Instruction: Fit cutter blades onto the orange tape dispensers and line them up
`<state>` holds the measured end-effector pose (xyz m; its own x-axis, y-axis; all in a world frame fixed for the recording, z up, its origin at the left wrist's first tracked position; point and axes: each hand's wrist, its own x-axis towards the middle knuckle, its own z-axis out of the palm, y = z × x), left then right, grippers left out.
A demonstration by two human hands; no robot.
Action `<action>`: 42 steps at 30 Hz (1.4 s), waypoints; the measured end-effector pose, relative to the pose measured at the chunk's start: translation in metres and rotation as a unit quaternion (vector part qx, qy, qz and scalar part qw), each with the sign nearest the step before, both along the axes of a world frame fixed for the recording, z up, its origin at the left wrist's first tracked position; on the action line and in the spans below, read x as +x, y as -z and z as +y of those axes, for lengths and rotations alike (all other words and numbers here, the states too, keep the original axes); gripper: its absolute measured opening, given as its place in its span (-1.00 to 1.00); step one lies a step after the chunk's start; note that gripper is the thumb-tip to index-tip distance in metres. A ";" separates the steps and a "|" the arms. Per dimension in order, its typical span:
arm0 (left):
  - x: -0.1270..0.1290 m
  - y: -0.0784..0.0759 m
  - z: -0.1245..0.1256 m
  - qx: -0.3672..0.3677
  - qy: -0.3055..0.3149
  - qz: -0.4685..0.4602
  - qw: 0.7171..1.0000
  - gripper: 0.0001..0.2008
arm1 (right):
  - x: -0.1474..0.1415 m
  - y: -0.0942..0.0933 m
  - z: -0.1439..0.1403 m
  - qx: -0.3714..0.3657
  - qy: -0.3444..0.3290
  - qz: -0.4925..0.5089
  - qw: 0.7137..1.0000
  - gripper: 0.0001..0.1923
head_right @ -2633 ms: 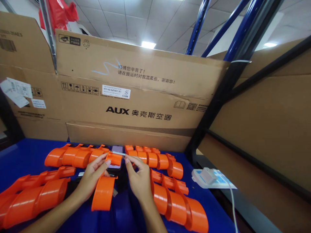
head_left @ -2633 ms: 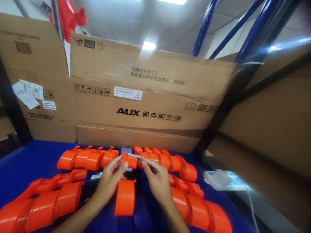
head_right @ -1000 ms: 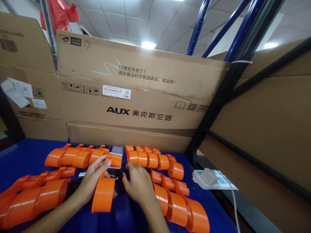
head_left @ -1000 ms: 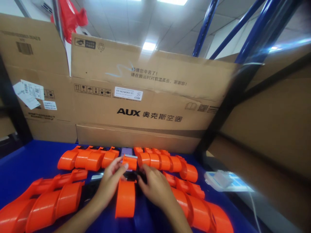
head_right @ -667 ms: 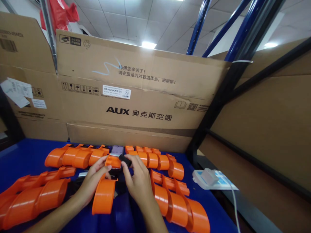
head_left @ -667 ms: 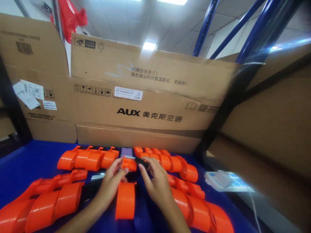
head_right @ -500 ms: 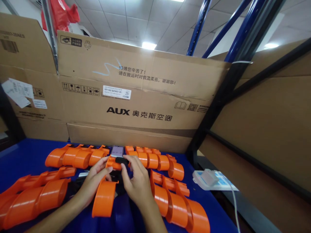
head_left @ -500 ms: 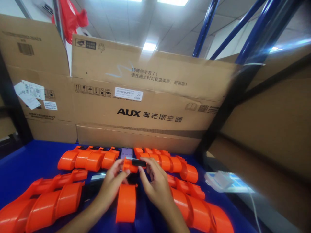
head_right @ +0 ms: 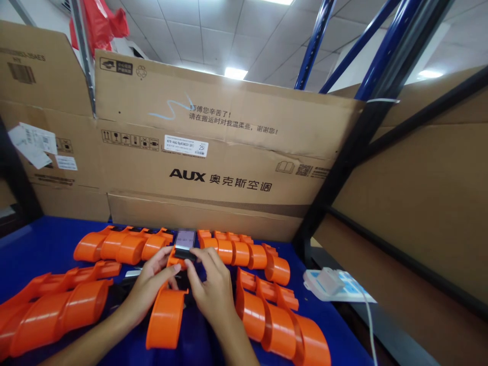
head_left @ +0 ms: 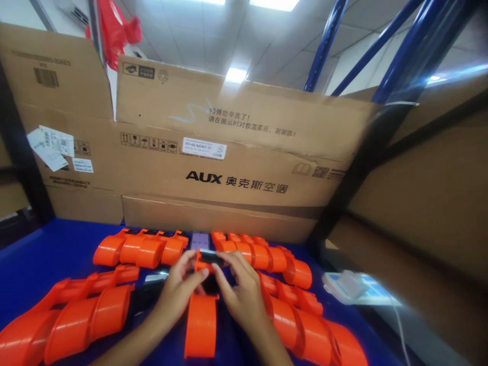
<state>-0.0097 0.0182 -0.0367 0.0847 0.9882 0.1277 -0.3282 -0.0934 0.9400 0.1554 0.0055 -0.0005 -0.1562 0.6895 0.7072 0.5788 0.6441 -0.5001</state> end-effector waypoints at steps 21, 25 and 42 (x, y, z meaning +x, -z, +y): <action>-0.001 -0.016 -0.008 -0.067 -0.007 -0.049 0.996 -0.49 | 0.018 0.011 0.008 -0.208 0.294 -0.357 0.862 -0.84; 0.000 -0.018 -0.009 -0.061 -0.008 -0.045 0.997 -0.52 | 0.015 0.015 0.008 -0.213 0.277 -0.367 0.862 -0.85; -0.001 -0.015 -0.006 -0.053 -0.009 -0.039 0.998 -0.52 | 0.013 0.016 0.008 -0.225 0.229 -0.345 0.882 -0.81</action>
<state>-0.0109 0.0123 -0.0221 0.0613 0.9977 0.0281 -0.3993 -0.0013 0.9168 0.1685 0.0137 -0.0169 -0.0748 0.9787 0.1913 0.9933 0.0901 -0.0721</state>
